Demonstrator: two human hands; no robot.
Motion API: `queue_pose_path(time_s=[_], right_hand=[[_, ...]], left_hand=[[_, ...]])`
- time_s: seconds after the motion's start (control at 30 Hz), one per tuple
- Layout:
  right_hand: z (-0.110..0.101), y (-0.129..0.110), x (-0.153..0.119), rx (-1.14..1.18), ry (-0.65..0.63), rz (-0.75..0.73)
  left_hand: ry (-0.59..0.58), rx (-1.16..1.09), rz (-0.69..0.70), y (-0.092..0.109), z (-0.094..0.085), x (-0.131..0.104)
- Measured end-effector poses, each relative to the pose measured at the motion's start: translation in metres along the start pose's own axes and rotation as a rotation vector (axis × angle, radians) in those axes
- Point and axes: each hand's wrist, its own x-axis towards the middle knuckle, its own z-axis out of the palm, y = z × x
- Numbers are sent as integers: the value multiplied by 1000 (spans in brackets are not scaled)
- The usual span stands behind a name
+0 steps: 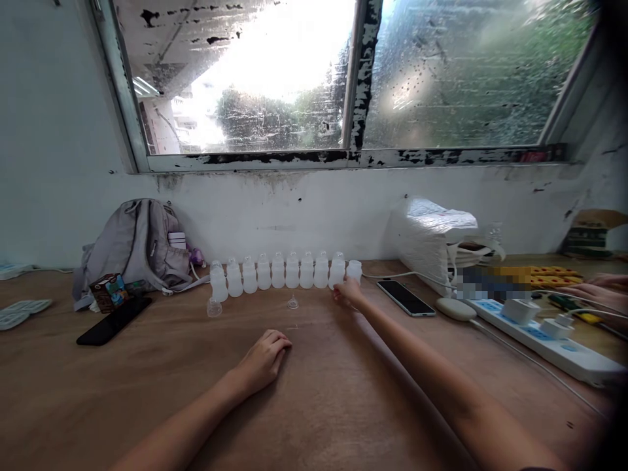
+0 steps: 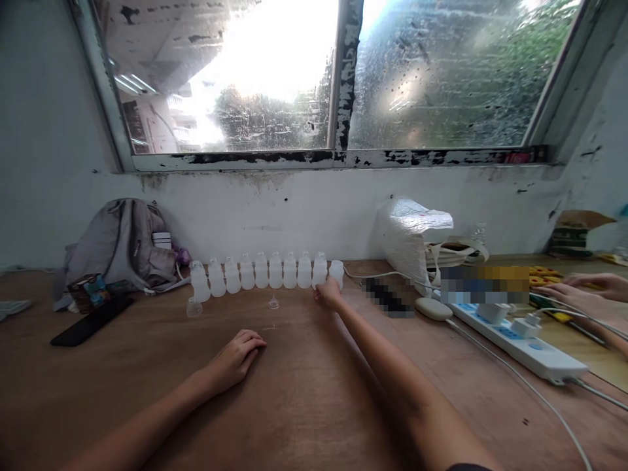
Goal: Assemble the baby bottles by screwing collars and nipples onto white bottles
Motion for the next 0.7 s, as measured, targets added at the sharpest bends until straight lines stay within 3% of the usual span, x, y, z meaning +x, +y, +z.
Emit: queue_pose_path(time_s=[0.13, 0.3, 0.57, 0.7], right_hand=[[-4, -3, -10, 43, -76, 41], [-13, -5, -29, 97, -69, 7], [-8, -7, -45, 18, 143, -112], [-15, -29, -36, -145, 292, -219]], left_hand=[[-6, 11, 3, 0, 0, 0], [-9, 11, -1, 2, -1, 0], [-6, 17, -2, 2, 0, 0], [-1, 1, 0, 3, -2, 0]])
